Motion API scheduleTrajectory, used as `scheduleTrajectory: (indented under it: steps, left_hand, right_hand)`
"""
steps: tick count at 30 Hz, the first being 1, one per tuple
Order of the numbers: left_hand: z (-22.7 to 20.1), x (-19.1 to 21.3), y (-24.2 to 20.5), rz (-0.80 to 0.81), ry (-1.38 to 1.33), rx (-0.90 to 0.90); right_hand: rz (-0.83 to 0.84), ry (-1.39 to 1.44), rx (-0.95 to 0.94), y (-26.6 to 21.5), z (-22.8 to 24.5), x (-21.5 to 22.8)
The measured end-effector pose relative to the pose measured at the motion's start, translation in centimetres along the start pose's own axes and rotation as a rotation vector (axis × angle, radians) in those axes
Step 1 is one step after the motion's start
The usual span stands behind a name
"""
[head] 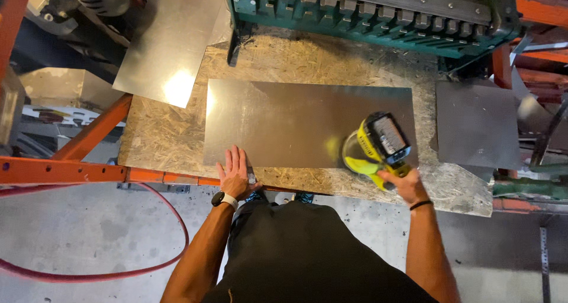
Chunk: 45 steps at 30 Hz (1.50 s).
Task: The person uses a cordless orbital sander to sand a rectangular metal sheet placed on a workbench. The sander is moved back and forth across the surface while the left hand stabilizes the sheet.
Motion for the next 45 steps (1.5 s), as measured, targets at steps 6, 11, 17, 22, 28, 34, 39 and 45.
scheduleTrajectory:
  steps: [6, 11, 17, 22, 28, 34, 39, 45]
  left_hand:
    - [-0.3, 0.3, 0.1, 0.013, -0.02, 0.009]
    - [-0.1, 0.4, 0.1, 0.028, -0.035, 0.024]
    - [0.2, -0.1, 0.1, -0.009, -0.016, 0.013]
    - [0.3, 0.1, -0.1, -0.032, -0.106, 0.01]
    - [0.3, 0.4, -0.1, -0.034, -0.129, 0.014]
    - [0.5, 0.3, 0.1, 0.017, -0.14, 0.016]
    - [0.7, 0.8, 0.1, 0.013, -0.17, 0.034]
    - [0.5, 0.8, 0.1, 0.027, -0.161, 0.05]
  right_hand:
    - [0.042, -0.009, -0.015, 1.2, -3.4, -5.2]
    - [0.113, -0.178, 0.015, 3.3, 0.3, -8.7]
    - [0.256, -0.143, 0.078, 7.1, 4.4, -12.4]
    - [0.24, -0.343, -0.021, 11.3, 7.9, -13.0]
    - [0.128, -0.222, 0.097, 17.5, 7.7, -11.2]
    - [-0.079, -0.232, 0.052, 20.2, 8.3, -9.3]
    - [-0.088, -0.266, -0.017, 23.6, 5.8, -10.9]
    - [0.146, -0.35, -0.048, 14.1, 15.4, -11.2]
Point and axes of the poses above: each hand's wrist, its own y-axis towards the middle knuckle, its own x-axis out of the back of the hand, z = x × y, the point moved 10 cm from there along y, towards the middle knuckle, and after that the axes turned 6 degrees about -y, right-handed, at the moved point
